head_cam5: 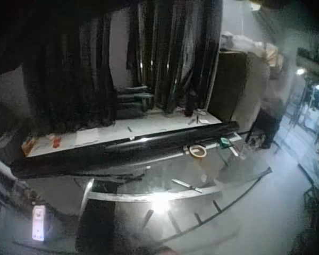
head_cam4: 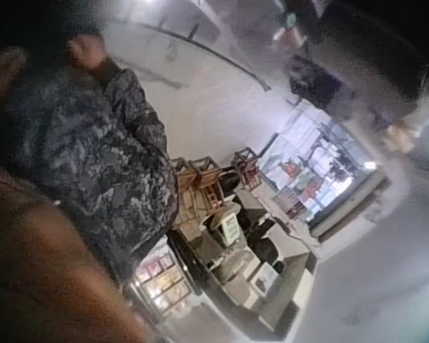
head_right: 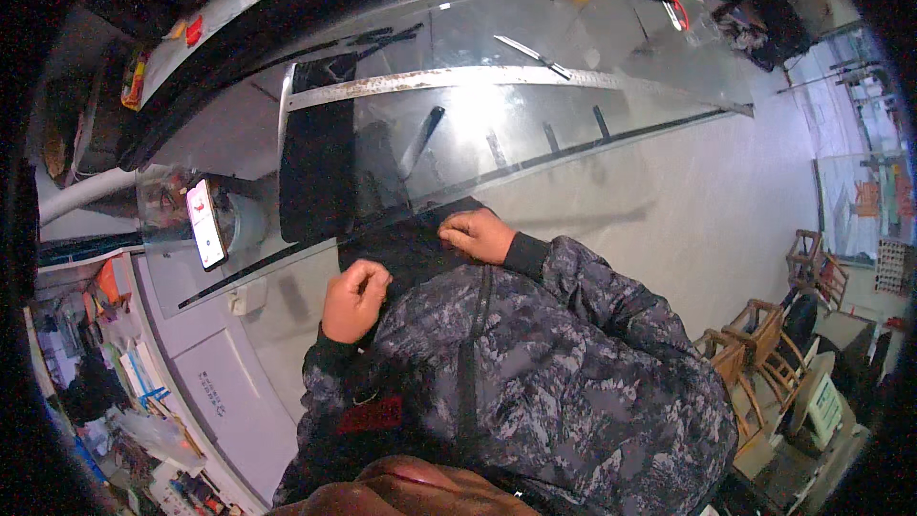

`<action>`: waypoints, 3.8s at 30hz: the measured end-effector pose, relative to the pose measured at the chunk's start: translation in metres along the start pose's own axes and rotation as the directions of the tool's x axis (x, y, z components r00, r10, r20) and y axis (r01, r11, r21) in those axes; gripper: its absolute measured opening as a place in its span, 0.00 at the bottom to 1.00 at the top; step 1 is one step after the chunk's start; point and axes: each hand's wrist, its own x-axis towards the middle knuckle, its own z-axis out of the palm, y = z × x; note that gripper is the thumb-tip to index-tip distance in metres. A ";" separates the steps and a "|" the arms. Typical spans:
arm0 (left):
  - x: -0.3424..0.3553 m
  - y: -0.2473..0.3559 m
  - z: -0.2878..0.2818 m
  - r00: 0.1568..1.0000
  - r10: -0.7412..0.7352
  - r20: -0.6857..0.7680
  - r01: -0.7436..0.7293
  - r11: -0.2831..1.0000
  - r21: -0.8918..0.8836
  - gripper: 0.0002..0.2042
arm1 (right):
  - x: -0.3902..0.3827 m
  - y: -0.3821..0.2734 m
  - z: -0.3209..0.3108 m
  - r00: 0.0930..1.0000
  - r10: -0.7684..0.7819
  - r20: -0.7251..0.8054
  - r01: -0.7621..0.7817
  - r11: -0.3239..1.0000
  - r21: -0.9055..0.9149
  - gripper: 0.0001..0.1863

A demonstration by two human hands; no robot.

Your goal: The person uses a metal ruler and a utility knife to score and cut a black sheet on a glass table. They repeatedly align the ruler, score along its edge, and peel away narrow strips of the material. A smartphone is briefly handled and placed back on the table.

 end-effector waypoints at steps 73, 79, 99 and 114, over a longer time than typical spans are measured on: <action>0.107 0.037 0.056 0.868 0.496 -0.007 -0.465 0.817 0.341 0.08 | -0.026 -0.082 -0.072 0.740 -0.510 -0.439 0.094 0.724 -0.683 0.31; 0.093 0.049 0.056 0.999 0.036 -0.006 -0.035 0.927 -0.372 0.09 | -0.032 -0.094 -0.080 0.776 -0.381 -0.503 0.214 0.909 -0.357 0.27; 0.098 0.057 0.050 0.980 -0.197 0.025 0.176 0.804 -0.568 0.23 | -0.039 -0.111 -0.073 0.939 0.292 -0.182 -0.009 0.551 0.835 0.11; 0.105 0.039 0.071 0.969 0.000 0.248 0.205 0.560 -0.803 0.36 | -0.028 -0.115 -0.061 0.931 0.309 -0.196 0.007 0.520 0.854 0.09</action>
